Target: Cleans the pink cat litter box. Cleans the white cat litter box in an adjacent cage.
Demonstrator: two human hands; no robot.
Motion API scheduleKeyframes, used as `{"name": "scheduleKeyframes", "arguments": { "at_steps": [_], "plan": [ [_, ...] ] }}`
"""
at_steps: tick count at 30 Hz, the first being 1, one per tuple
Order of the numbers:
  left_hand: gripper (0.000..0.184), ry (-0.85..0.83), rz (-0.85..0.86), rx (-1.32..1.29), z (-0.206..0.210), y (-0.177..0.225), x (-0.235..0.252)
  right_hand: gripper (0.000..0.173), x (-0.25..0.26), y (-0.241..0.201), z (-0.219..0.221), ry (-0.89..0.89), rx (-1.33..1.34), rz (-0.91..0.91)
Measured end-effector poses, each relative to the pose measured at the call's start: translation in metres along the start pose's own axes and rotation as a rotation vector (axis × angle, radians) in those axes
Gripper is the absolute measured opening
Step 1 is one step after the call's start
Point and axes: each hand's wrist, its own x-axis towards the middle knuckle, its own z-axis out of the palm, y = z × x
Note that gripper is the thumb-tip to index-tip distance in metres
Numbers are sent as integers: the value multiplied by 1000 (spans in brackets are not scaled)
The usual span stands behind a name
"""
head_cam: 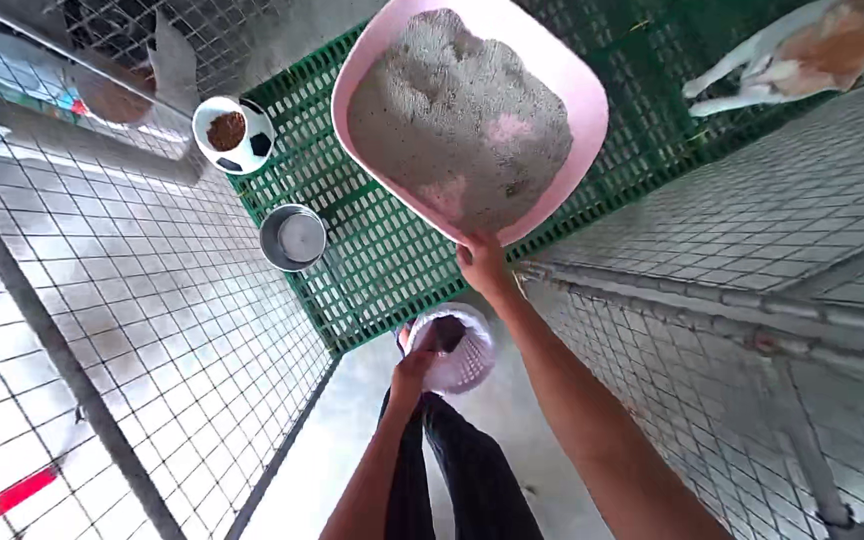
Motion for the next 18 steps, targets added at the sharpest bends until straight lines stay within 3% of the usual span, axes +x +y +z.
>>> {"name": "scheduleKeyframes", "arguments": {
  "at_steps": [3,5,7,9,10,12,14,18],
  "plan": [
    [32,26,-142,123,-10,-42,7,32,-52,12,35,188,134,-223],
    [33,38,-218,211,-16,-65,6,28,-101,30,62,241,205,-145],
    [35,14,-290,283,-22,-82,5,28,-143,51,91,65,253,213],
    [35,-5,-322,331,-28,-99,4,38,-162,82,131,-336,241,576],
    [36,-17,-320,354,-31,-109,5,41,-166,97,156,-510,252,670],
    [35,-47,-314,397,-37,-129,7,42,-170,114,202,-643,287,712],
    [33,-57,-319,413,-41,-141,8,40,-161,110,237,-656,283,670],
    [31,-49,-251,343,-40,-139,2,45,-137,98,278,-742,188,748]
  ]
}}
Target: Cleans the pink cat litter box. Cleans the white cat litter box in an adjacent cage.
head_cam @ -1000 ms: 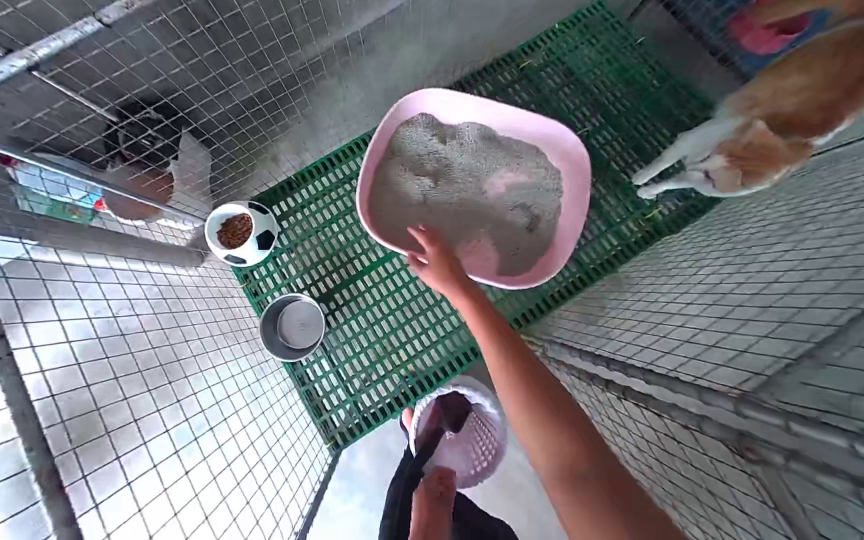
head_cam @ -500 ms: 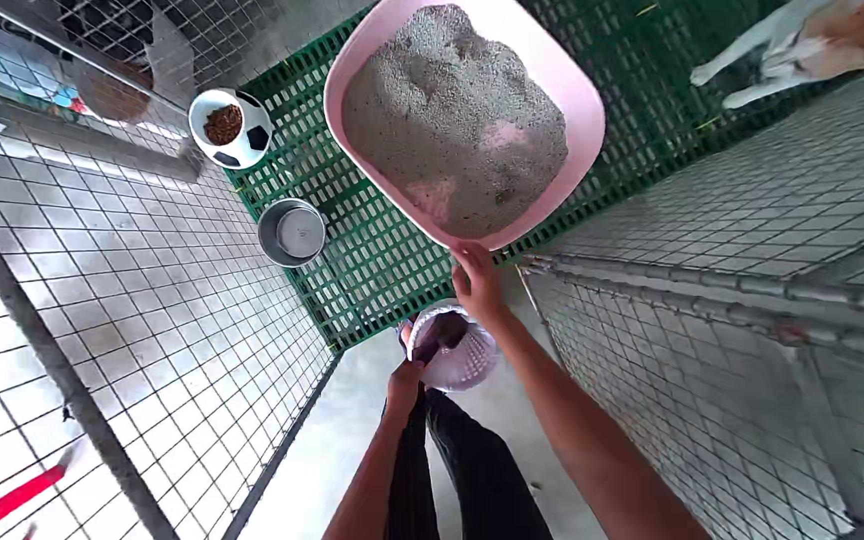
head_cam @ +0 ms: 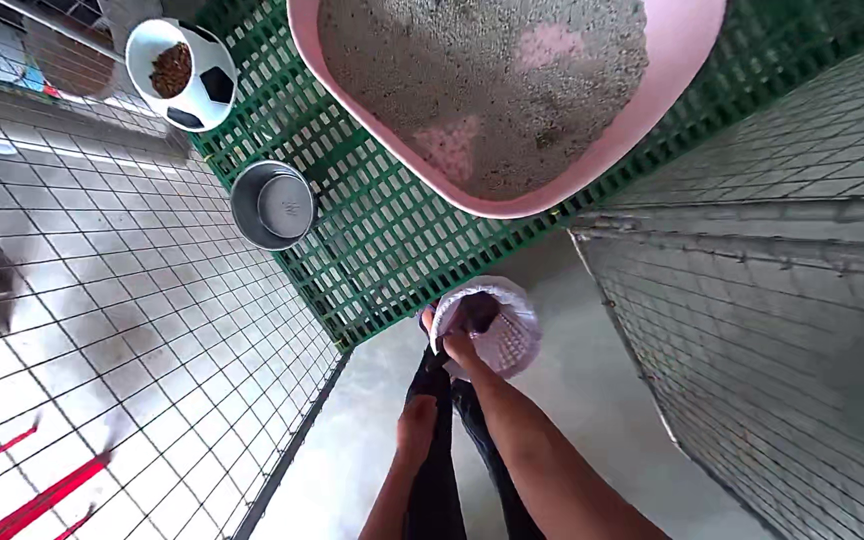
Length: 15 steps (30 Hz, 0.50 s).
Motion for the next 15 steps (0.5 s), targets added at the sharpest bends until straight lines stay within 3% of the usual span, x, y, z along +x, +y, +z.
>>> {"name": "scheduleKeyframes", "arguments": {
  "at_steps": [5,10,15],
  "plan": [
    [31,-18,11,51,-2,-8,-2,76,17,-4,4,-107,-223,60],
    [30,-8,35,39,-5,-2,0,55,11,5,9,-70,-487,-224],
    [32,-38,15,160,-3,16,-2,83,2,7,5,-86,-519,-298]
  ]
}}
